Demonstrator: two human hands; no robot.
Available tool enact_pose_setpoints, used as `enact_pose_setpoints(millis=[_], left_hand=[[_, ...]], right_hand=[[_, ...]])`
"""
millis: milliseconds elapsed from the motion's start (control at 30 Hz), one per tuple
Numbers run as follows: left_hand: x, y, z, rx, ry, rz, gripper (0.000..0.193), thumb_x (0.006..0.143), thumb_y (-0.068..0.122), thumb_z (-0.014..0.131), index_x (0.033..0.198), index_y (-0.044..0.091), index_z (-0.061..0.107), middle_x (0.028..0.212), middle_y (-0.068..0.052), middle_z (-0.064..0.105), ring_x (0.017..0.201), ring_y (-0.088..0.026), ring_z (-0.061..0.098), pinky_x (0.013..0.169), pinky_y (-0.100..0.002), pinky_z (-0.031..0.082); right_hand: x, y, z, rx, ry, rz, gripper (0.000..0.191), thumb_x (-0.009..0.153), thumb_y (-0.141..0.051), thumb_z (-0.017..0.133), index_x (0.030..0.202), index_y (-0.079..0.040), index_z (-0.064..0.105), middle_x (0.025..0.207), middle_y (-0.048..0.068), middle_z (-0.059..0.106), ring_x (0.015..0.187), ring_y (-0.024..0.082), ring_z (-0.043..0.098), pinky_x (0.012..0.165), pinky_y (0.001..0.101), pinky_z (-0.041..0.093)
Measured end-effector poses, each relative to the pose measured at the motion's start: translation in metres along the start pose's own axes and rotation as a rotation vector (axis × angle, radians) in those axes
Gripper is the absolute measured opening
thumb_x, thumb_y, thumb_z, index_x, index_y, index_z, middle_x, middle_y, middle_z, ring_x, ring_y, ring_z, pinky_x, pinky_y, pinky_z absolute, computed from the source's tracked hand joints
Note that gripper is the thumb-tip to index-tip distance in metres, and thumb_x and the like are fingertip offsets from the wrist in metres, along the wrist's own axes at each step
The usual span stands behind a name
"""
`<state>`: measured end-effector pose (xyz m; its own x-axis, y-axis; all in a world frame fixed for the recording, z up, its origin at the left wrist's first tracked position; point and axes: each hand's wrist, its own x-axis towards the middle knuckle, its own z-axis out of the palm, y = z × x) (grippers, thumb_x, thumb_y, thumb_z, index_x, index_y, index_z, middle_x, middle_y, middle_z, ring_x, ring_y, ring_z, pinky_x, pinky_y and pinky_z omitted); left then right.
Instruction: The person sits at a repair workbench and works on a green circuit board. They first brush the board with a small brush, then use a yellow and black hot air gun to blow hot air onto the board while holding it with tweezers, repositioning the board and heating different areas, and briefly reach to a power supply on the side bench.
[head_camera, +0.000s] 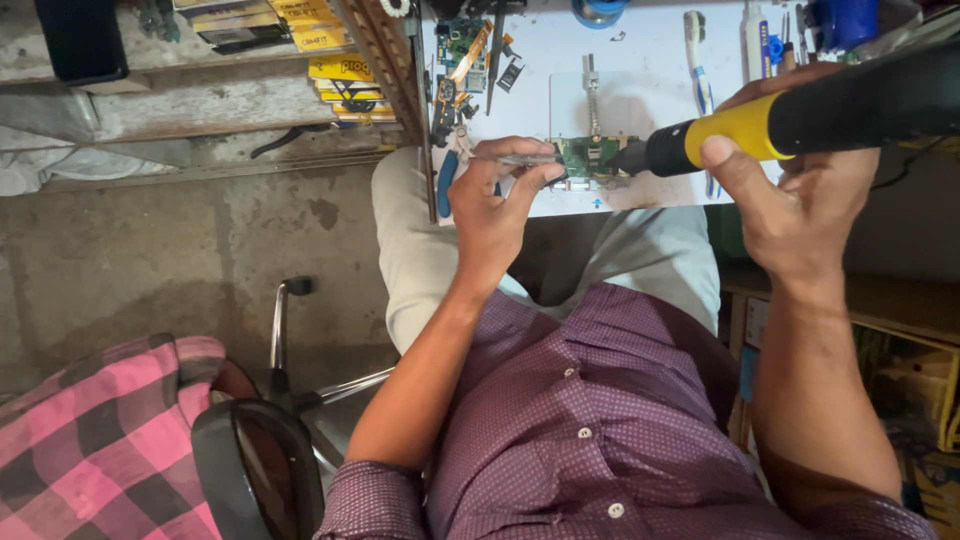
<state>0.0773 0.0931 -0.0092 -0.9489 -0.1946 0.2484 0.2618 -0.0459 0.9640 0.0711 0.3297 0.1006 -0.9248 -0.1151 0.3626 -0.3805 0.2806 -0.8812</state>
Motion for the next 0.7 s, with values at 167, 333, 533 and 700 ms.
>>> enact_pose_setpoints(millis=[167,333,533,700], left_hand=[[0.0,0.012,-0.004,0.138,-0.005,0.049,0.018,0.089,0.002,0.082,0.104,0.003,0.073,0.105,-0.007,0.075,0.095,-0.014,0.071,0.084,-0.028,0.057],[0.0,0.013,-0.003,0.169,0.001,0.122,0.018,0.089,0.002,0.082,0.104,0.004,0.072,0.104,-0.007,0.074,0.1,-0.015,0.072,0.09,-0.029,0.059],[-0.003,0.005,-0.003,0.067,-0.017,0.072,0.017,0.091,0.001,0.08,0.105,0.001,0.071,0.107,-0.007,0.075,0.1,-0.015,0.075,0.089,-0.028,0.062],[-0.005,0.0,-0.003,0.004,-0.01,0.071,0.017,0.092,-0.002,0.078,0.107,-0.001,0.071,0.11,-0.009,0.074,0.1,-0.015,0.074,0.089,-0.027,0.062]], right_hand=[[-0.002,0.0,-0.001,0.002,0.011,0.029,0.034,0.105,0.0,0.079,0.126,0.002,0.052,0.115,0.012,0.064,0.101,0.019,0.064,0.093,0.0291,0.053],[-0.002,0.001,-0.003,-0.027,-0.004,-0.004,0.032,0.106,0.0,0.078,0.127,0.001,0.052,0.116,0.013,0.065,0.102,0.019,0.065,0.094,0.0293,0.054],[-0.001,0.001,-0.004,-0.067,-0.019,-0.017,0.032,0.107,0.0,0.078,0.127,0.001,0.053,0.116,0.014,0.066,0.102,0.019,0.065,0.094,0.0295,0.054],[-0.001,-0.001,-0.002,-0.025,-0.006,-0.002,0.033,0.108,-0.002,0.079,0.127,0.001,0.053,0.116,0.013,0.066,0.101,0.019,0.065,0.094,0.0292,0.054]])
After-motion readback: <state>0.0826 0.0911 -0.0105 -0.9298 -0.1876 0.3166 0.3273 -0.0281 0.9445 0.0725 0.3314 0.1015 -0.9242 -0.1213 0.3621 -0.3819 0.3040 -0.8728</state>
